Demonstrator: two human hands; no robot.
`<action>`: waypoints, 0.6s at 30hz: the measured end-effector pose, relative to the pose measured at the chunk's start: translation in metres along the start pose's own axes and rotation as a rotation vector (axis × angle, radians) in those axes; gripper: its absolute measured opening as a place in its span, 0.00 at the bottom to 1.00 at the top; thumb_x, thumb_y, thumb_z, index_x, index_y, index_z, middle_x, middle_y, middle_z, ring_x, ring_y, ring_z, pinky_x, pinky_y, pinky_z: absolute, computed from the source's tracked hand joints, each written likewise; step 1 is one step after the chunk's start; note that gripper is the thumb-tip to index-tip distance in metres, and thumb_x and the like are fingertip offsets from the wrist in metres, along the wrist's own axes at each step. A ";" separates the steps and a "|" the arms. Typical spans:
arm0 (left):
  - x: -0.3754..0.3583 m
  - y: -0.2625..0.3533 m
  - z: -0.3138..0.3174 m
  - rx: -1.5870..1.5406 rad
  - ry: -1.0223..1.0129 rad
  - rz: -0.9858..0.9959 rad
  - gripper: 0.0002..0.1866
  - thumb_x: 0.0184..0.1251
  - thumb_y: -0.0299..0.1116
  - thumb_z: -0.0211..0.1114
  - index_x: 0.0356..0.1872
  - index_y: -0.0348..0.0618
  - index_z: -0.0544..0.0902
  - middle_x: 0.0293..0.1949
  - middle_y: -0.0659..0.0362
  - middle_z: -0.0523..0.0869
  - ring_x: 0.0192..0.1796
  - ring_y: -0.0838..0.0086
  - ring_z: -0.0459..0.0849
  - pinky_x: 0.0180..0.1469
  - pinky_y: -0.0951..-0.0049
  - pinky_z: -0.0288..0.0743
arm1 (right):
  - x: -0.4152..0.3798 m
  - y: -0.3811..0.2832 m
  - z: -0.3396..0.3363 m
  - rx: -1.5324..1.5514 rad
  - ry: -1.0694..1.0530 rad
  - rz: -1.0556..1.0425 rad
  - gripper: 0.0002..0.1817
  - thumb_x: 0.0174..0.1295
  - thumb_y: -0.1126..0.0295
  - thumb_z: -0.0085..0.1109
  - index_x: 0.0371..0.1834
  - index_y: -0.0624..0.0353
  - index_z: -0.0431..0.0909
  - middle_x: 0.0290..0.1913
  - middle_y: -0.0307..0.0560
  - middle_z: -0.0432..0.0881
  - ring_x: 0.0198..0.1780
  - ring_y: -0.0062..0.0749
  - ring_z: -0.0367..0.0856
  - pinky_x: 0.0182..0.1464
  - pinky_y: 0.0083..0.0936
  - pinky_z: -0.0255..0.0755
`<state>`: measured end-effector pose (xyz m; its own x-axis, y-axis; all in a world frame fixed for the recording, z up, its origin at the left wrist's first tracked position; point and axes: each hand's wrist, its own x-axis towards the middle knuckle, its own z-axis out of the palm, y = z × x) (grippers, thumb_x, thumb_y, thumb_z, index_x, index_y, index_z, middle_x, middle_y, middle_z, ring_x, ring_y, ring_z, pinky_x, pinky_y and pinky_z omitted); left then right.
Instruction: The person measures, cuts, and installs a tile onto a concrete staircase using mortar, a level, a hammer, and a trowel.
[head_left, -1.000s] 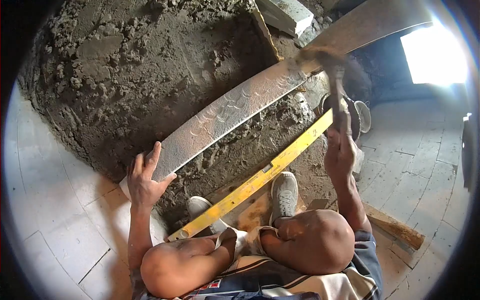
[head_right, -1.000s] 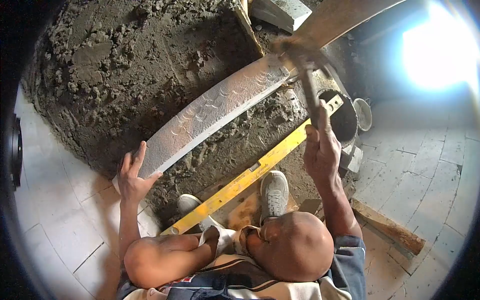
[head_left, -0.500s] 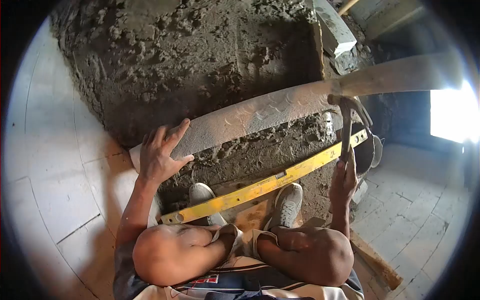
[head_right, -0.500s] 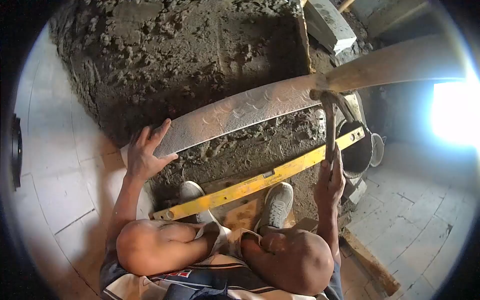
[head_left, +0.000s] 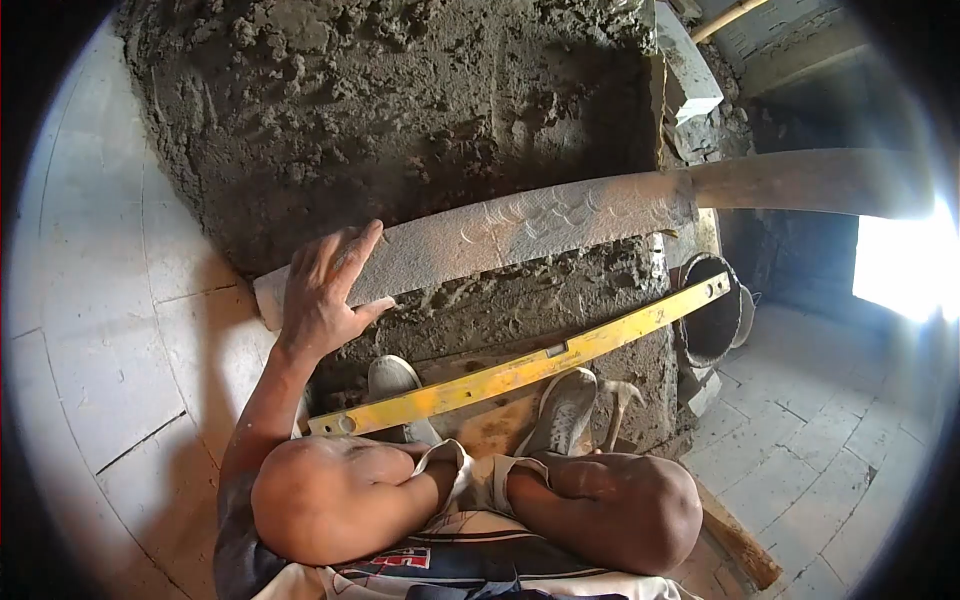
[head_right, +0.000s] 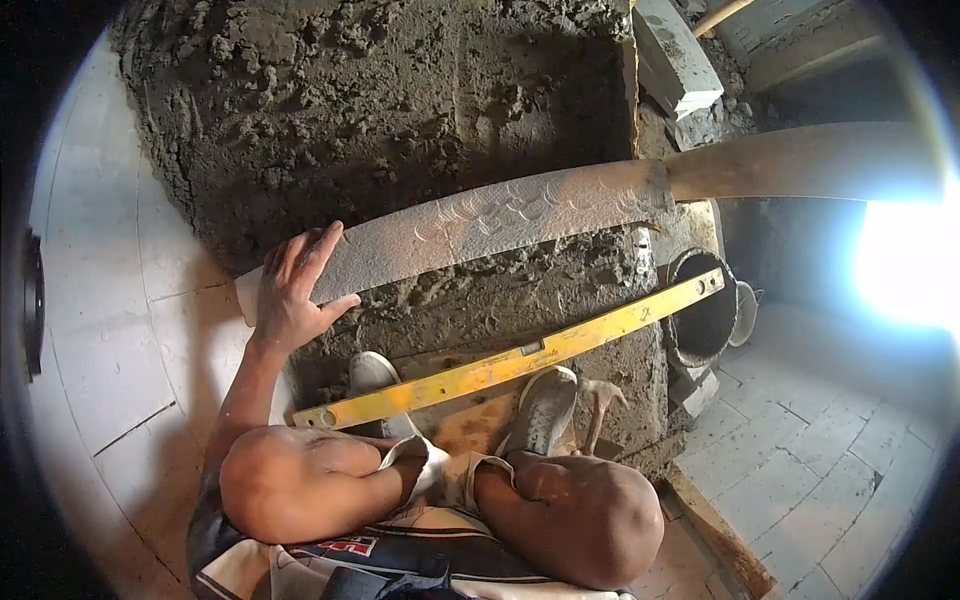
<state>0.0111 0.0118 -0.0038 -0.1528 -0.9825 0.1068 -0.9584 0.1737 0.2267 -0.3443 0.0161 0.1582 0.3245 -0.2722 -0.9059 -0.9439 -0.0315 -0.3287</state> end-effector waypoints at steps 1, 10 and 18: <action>0.001 0.000 0.001 -0.001 -0.001 0.000 0.56 0.41 0.44 0.86 0.78 0.58 0.68 0.60 0.53 0.79 0.61 0.57 0.79 0.66 0.54 0.71 | -0.010 -0.014 -0.006 0.001 -0.001 0.001 0.14 0.67 0.57 0.64 0.56 0.32 0.86 0.49 0.30 0.91 0.47 0.21 0.90 0.50 0.21 0.83; -0.021 0.008 -0.010 0.021 0.220 0.097 0.45 0.50 0.48 0.83 0.71 0.45 0.75 0.61 0.53 0.80 0.63 0.55 0.77 0.66 0.51 0.72 | -0.033 -0.060 -0.036 0.106 0.295 -0.270 0.12 0.66 0.58 0.67 0.50 0.43 0.89 0.46 0.38 0.92 0.47 0.29 0.90 0.58 0.18 0.79; -0.181 0.038 0.061 -0.311 -0.224 -0.353 0.31 0.52 0.48 0.81 0.54 0.43 0.82 0.52 0.51 0.81 0.53 0.55 0.83 0.54 0.57 0.78 | 0.189 0.213 0.062 -0.363 0.957 -0.135 0.28 0.56 0.67 0.69 0.63 0.56 0.76 0.62 0.58 0.74 0.67 0.59 0.71 0.68 0.50 0.67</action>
<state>-0.0120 0.1919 -0.0736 0.0866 -0.9693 -0.2301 -0.8488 -0.1927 0.4923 -0.4806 0.0178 -0.0997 0.3944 -0.8913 -0.2238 -0.9164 -0.3635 -0.1674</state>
